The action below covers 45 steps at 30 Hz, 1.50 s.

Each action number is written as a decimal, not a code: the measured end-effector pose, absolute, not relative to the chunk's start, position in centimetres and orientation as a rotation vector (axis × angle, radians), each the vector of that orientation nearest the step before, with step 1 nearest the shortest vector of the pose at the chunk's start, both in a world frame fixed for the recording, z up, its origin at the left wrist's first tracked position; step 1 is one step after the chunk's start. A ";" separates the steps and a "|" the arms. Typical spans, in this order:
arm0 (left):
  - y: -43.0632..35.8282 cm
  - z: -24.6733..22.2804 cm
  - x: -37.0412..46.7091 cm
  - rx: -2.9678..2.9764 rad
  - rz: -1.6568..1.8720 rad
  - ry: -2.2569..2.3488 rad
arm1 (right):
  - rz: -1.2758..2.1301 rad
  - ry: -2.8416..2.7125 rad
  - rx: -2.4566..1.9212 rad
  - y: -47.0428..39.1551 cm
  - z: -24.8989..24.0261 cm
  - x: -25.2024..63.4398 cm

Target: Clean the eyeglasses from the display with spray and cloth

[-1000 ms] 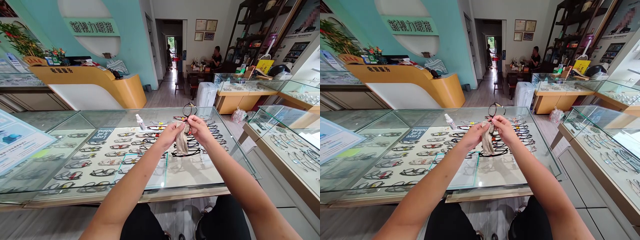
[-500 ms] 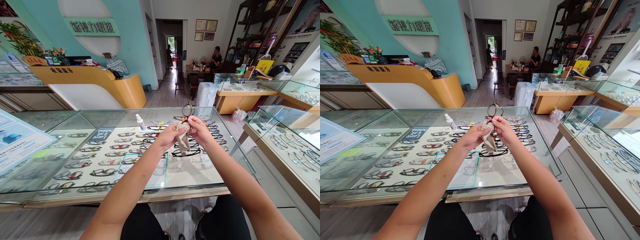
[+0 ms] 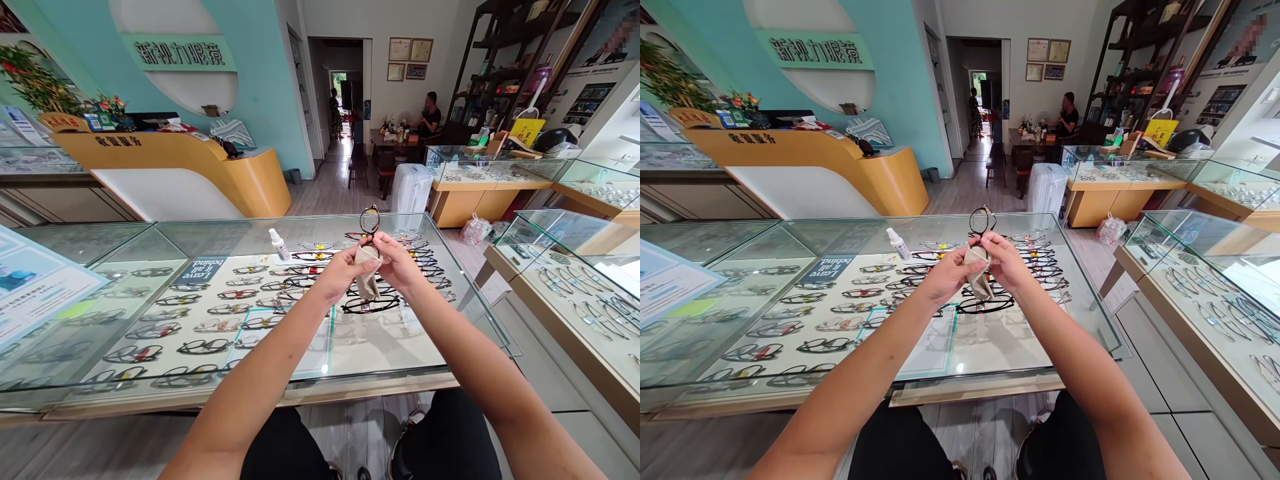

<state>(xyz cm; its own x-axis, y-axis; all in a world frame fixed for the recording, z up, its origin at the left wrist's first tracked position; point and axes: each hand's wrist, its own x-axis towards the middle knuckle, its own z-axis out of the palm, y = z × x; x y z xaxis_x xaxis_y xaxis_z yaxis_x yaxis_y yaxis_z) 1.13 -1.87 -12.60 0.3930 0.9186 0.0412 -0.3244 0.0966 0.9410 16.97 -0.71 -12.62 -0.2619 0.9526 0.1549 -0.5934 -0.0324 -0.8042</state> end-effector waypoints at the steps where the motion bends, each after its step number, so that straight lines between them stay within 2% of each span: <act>1: -1.9 -12.6 1.2 1.097 1.044 0.685 | 1.614 -0.949 -0.522 -0.7 -12.6 17.0; 19: -1.5 -14.3 2.2 1.283 1.423 0.813 | 1.579 -1.062 -0.479 -2.0 -11.6 16.3; 24: -1.5 -14.3 2.2 1.304 1.357 0.799 | 1.606 -1.026 -0.518 -1.4 -11.9 16.7; 34: -1.6 -12.1 0.2 1.453 1.015 0.718 | 1.605 -0.983 -0.518 -0.9 -12.2 17.4; 45: -2.1 -11.9 1.0 1.522 1.100 0.813 | 1.608 -0.951 -0.473 -0.8 -12.3 17.2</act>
<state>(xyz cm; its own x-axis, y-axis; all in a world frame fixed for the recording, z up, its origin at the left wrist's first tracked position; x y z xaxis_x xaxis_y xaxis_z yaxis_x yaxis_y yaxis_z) 1.02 -2.06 -11.85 0.3485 0.9088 0.2296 -0.0471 -0.2277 0.9726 17.24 -0.80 -12.31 -0.2676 0.9453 0.1863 -0.6184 -0.0202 -0.7856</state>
